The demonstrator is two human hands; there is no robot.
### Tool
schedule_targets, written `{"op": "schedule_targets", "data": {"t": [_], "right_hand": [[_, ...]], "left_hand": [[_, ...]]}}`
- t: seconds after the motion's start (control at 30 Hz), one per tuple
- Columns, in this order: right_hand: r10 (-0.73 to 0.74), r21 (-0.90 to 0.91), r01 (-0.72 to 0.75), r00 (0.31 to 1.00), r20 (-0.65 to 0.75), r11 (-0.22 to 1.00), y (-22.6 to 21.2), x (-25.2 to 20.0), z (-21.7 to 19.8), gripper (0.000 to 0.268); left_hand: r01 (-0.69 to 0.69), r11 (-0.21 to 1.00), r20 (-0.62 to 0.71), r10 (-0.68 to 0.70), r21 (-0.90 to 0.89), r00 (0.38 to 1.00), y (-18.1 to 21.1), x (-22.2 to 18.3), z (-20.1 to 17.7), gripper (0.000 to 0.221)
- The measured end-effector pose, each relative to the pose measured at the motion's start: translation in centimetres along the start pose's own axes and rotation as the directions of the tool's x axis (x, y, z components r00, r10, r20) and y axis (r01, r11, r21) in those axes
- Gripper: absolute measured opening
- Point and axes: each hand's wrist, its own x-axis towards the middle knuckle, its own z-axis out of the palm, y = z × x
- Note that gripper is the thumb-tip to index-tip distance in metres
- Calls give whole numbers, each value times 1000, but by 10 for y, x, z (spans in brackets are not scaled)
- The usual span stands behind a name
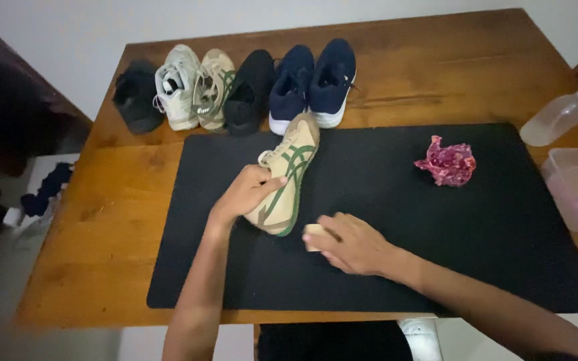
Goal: Cleaning a beige sneaker using a brush and a cloth on a workbench.
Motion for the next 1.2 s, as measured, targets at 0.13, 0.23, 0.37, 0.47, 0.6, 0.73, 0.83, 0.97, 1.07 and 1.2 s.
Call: {"op": "schedule_targets", "data": {"t": [0.13,0.23,0.37,0.47,0.6,0.73,0.83,0.97,1.07,1.2], "right_hand": [[-164,-118,147,976,-144,982,-11,57,7,42],[-319,-142,299,937,-140,944,12,68,29,35],[-71,-59,59,971,-227,997,33,67,46,29],[-172,-117,148,956,-239,982,0,73,35,33],[-123,-169,71,940,-318,983,23,69,44,25],[-80,-51,67,945,-316,996,6,70,42,21],[-148,-79,131,951,-272,988,2,71,39,27],[-70,-87,44,944,-322,995,1,73,35,26],[-85,-5,89,936,-340,996,-2,80,32,23],[-24,-32,14,948,-316,999,4,71,42,28]], "left_hand": [[-30,998,-78,26,-46,997,-3,-9,13,59],[-51,996,-109,43,-73,993,-5,-15,19,51],[-50,992,-117,37,-117,992,-18,-20,27,52],[-35,990,-156,13,-140,988,-15,-27,28,59],[-79,994,-188,63,-80,980,-38,-26,27,63],[-118,991,-193,104,-66,976,-33,-25,27,65],[-162,974,-207,128,-157,970,-27,-25,26,63],[-228,966,-225,197,-121,954,-32,-25,25,63],[-252,958,-247,214,-134,945,-38,-22,24,63],[-271,952,-249,230,-143,941,-38,-22,26,64]]}}
